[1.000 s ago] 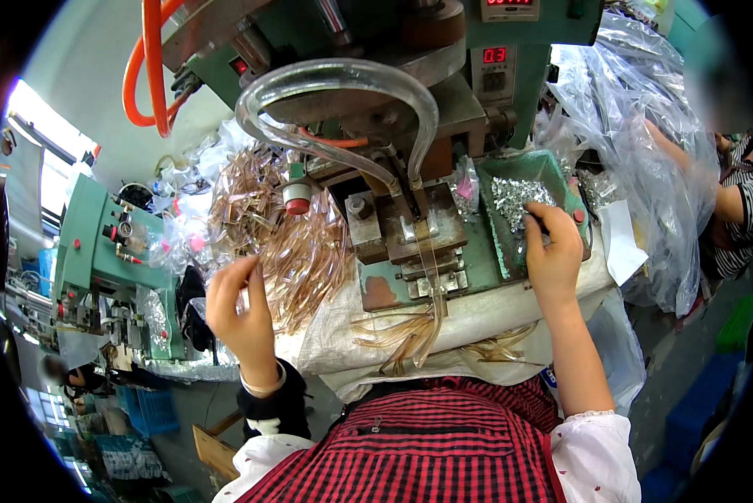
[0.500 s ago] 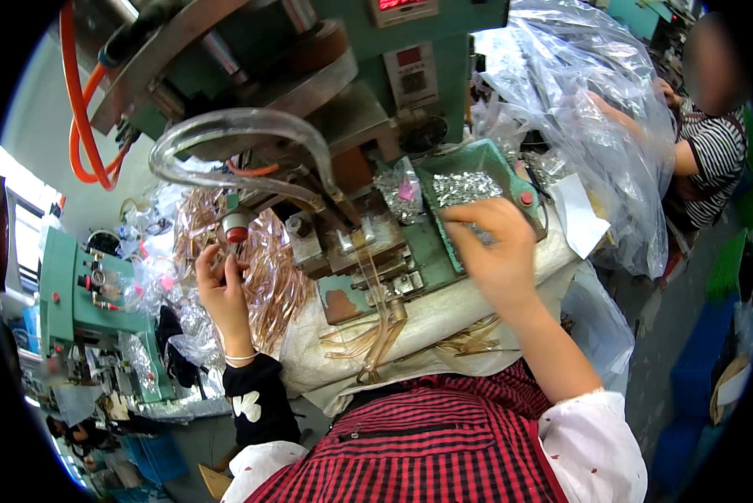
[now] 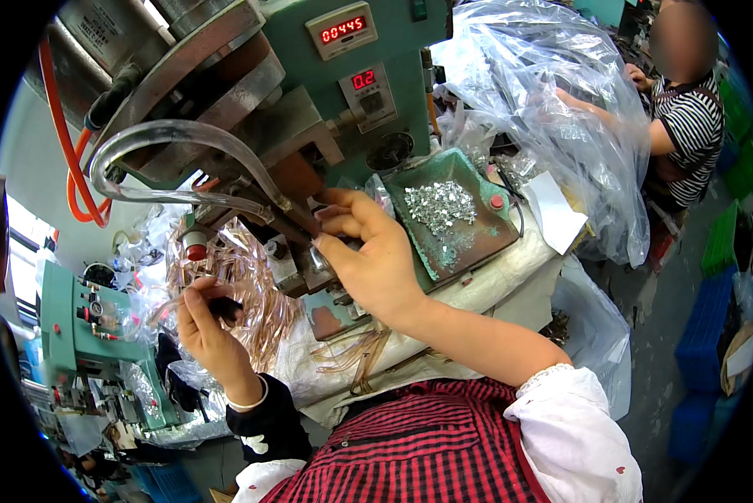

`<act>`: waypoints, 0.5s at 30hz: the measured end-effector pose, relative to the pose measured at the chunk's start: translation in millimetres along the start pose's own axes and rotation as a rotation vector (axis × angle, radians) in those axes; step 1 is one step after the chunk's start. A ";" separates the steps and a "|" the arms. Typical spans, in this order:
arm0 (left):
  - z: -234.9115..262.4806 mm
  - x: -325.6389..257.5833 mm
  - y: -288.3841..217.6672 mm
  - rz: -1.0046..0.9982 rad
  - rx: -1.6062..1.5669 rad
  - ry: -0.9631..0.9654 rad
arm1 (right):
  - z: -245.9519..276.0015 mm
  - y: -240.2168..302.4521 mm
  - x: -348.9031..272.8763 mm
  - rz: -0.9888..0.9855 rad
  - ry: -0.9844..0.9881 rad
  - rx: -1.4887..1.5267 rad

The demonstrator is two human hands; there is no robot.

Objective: The person repeatedly places small metal pieces into a press machine, activates the press, and removes the processed items. They handle the pieces by hand and place them into a nearby container after each cycle.

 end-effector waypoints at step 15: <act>-110.2 -62.3 -14.1 -0.944 0.402 0.777 | 135.3 -39.2 18.7 0.099 -0.400 -0.381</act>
Point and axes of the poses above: each hand's wrist, its own x-axis towards the middle knuckle, its own z-axis out of the back of the hand, y = z × x, the point moved 6 cm from there along x, towards the middle knuckle, and after that the axes turned 15 degrees about -x, right-handed, at the moved point
